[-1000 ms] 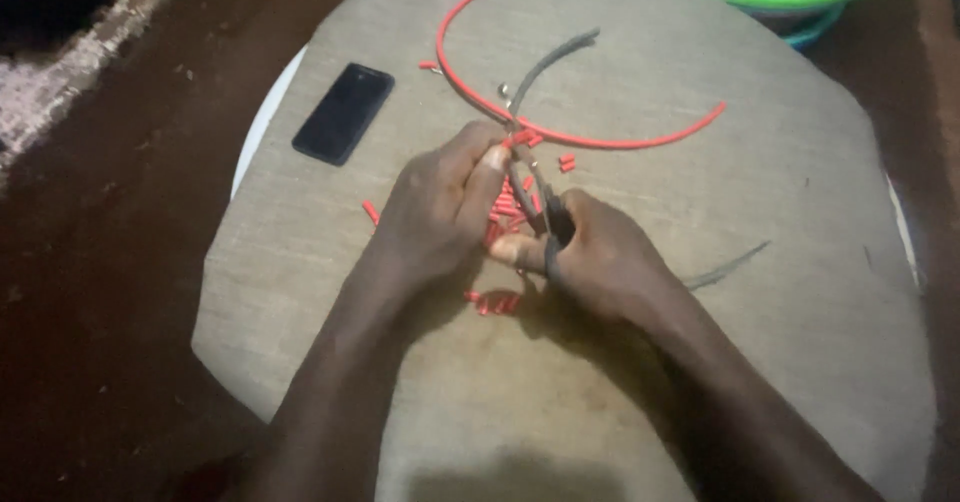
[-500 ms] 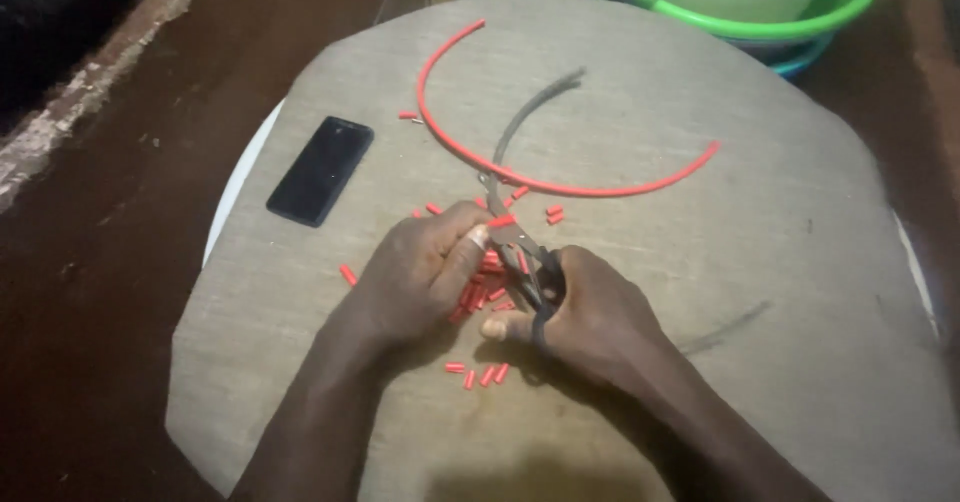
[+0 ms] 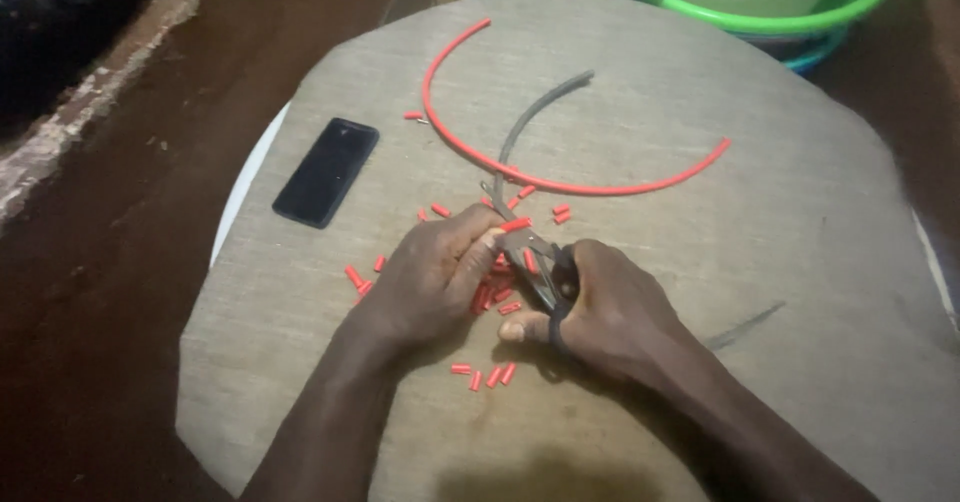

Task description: Cutting a long red flexible tube into small segments using a pair of hand snips.

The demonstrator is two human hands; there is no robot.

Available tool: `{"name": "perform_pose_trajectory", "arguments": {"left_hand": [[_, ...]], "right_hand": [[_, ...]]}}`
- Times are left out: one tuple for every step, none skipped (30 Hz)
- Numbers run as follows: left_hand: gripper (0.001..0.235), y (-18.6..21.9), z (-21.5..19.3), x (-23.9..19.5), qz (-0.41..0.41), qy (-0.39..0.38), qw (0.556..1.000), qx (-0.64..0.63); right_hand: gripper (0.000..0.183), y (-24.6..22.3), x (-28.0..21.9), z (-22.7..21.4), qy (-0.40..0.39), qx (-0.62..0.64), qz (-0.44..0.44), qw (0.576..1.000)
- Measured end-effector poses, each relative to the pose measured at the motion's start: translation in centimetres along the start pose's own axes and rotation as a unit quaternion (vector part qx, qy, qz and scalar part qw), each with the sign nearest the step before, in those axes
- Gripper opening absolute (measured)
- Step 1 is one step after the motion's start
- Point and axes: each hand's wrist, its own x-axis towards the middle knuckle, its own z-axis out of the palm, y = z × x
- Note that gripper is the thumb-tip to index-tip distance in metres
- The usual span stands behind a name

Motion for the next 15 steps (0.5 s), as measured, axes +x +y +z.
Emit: {"name": "perform_pose_trajectory", "arguments": {"left_hand": [[0.031, 0.1, 0.0, 0.1, 0.001, -0.004, 1.000, -0.001], [0.032, 0.2, 0.0, 0.2, 0.003, 0.000, 1.000, -0.003], [0.032, 0.2, -0.1, 0.1, 0.004, 0.004, 1.000, -0.005], [0.032, 0.0, 0.0, 0.1, 0.003, 0.004, 1.000, -0.005], [0.032, -0.3, 0.1, 0.0, 0.013, 0.009, 1.000, -0.003], [0.033, -0.6, 0.1, -0.1, 0.024, 0.014, 1.000, 0.000], [0.033, -0.8, 0.1, 0.0, 0.024, 0.013, 1.000, 0.001], [0.032, -1.0, 0.2, 0.0, 0.029, 0.017, 0.999, -0.002], [0.032, -1.2, 0.3, 0.0, 0.033, 0.021, 0.999, -0.005], [0.032, -1.0, 0.2, 0.0, 0.035, 0.022, 0.999, -0.006], [0.031, -0.9, 0.1, 0.0, 0.041, 0.024, 0.999, 0.002], [0.031, -0.8, 0.1, -0.2, 0.044, 0.025, 0.999, 0.009], [0.031, -1.1, 0.2, -0.4, 0.042, 0.024, 0.999, 0.007], [0.031, -1.4, 0.2, -0.2, 0.046, 0.024, 0.999, 0.001], [0.032, -1.7, 0.2, -0.1, 0.051, 0.024, 0.998, -0.006]], "right_hand": [[0.074, 0.0, 0.0, -0.1, 0.001, 0.002, 0.004, 1.000], [0.073, -0.1, 0.0, -0.1, 0.006, 0.002, 0.002, 1.000], [0.073, -0.2, 0.0, 0.0, 0.011, 0.002, 0.000, 1.000], [0.073, -0.2, -0.1, 0.0, 0.010, 0.002, 0.000, 1.000], [0.073, -0.2, -0.2, 0.1, 0.012, 0.001, -0.003, 1.000], [0.072, -0.3, -0.2, 0.2, 0.017, 0.002, -0.008, 1.000], [0.072, -0.3, -0.3, 0.3, 0.017, 0.003, -0.008, 1.000], [0.072, -0.4, -0.4, 0.3, 0.020, 0.003, -0.013, 1.000], [0.072, -0.4, -0.4, 0.4, 0.024, 0.002, -0.018, 1.000], [0.072, -0.3, -0.5, 0.5, 0.025, 0.002, -0.018, 1.000], [0.071, -0.2, -0.6, 0.5, 0.031, 0.000, -0.022, 0.999], [0.071, -0.1, -0.7, 0.7, 0.033, -0.001, -0.025, 0.999], [0.071, 0.0, -0.9, 0.9, 0.031, -0.001, -0.023, 0.999], [0.071, 0.0, -0.9, 0.9, 0.037, -0.002, -0.027, 0.999], [0.071, 0.1, -0.9, 0.8, 0.043, -0.002, -0.031, 0.999]]}}
